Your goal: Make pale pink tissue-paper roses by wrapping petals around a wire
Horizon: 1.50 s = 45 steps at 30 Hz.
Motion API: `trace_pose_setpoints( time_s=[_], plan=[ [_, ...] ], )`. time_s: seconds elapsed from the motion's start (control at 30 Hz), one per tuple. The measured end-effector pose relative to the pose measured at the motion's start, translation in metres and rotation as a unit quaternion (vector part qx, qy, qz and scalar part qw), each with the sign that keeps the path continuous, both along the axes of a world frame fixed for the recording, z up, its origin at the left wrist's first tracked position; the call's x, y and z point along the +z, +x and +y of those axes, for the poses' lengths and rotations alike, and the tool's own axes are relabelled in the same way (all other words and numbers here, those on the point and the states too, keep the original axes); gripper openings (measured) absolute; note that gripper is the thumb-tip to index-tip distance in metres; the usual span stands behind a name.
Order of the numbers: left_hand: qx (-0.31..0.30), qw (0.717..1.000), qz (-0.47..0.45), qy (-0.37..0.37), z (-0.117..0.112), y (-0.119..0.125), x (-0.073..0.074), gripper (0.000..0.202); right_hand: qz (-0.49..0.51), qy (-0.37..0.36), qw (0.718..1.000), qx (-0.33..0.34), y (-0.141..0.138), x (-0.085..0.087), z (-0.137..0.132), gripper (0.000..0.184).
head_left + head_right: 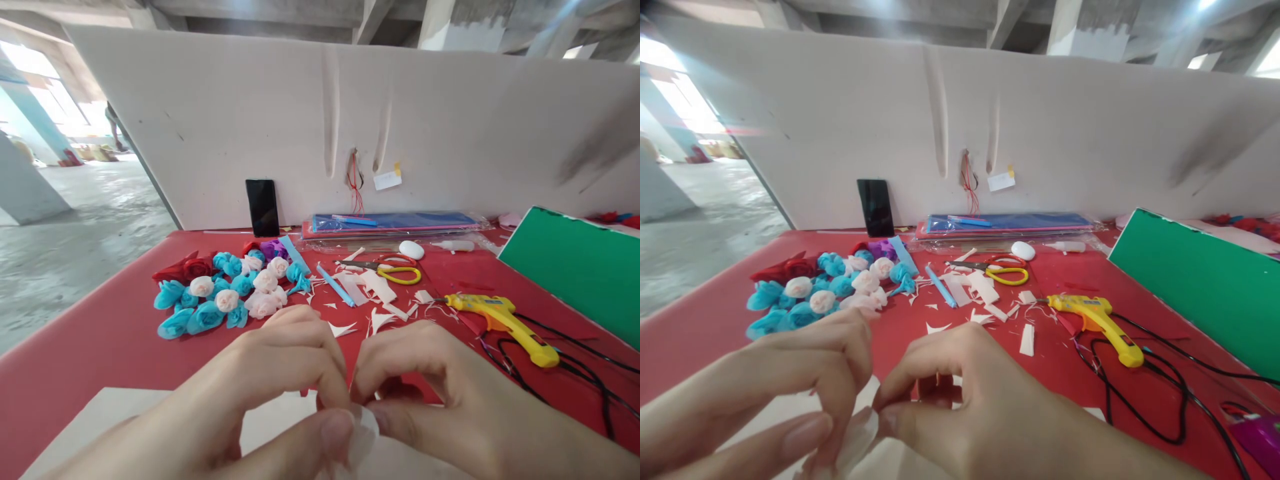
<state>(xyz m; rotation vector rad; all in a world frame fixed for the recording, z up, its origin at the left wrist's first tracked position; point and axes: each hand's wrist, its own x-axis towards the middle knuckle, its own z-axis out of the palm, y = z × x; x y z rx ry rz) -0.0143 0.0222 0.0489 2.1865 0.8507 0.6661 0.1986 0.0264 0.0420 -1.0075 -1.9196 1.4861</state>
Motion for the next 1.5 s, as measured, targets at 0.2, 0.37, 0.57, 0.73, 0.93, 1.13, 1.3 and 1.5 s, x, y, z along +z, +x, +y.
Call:
trace_pose_setpoints(
  time_s=[0.2, 0.37, 0.57, 0.73, 0.93, 1.13, 1.3, 1.5],
  plan=[
    [-0.05, 0.996, -0.018, -0.073, -0.002, -0.002, 0.0, 0.015, -0.005, -0.017, 1.0, 0.003, 0.002, 0.0, -0.003, 0.01],
    [-0.042, 0.999, 0.002, -0.016, -0.004, 0.0, -0.001, 0.013, -0.036, -0.031, 0.999, 0.001, -0.001, 0.002, -0.001, 0.01],
    [-0.092, 0.991, 0.012, 0.101, 0.007, 0.004, -0.002, 0.034, -0.015, -0.087, 0.996, -0.002, -0.001, 0.0, 0.004, 0.009],
    [-0.051, 0.98, 0.001, 0.193, 0.01, 0.006, -0.008, 0.039, 0.062, -0.198, 0.978, -0.014, -0.002, 0.0, 0.006, 0.009],
    [-0.004, 0.983, 0.063, 0.171, 0.001, 0.006, -0.006, 0.043, 0.048, -0.243, 0.968, -0.042, -0.002, 0.002, 0.004, 0.021],
    [-0.004, 0.976, 0.044, 0.211, 0.002, 0.007, -0.014, 0.04, 0.043, -0.218, 0.974, -0.047, -0.004, 0.001, 0.004, 0.022],
    [0.015, 0.965, 0.047, 0.257, 0.003, 0.007, -0.012, 0.04, 0.046, -0.206, 0.976, -0.053, -0.004, 0.0, 0.003, 0.022],
    [-0.008, 0.963, 0.045, 0.265, 0.005, 0.009, -0.006, 0.032, 0.055, -0.203, 0.976, -0.052, -0.004, 0.001, 0.002, 0.02]
  ],
)
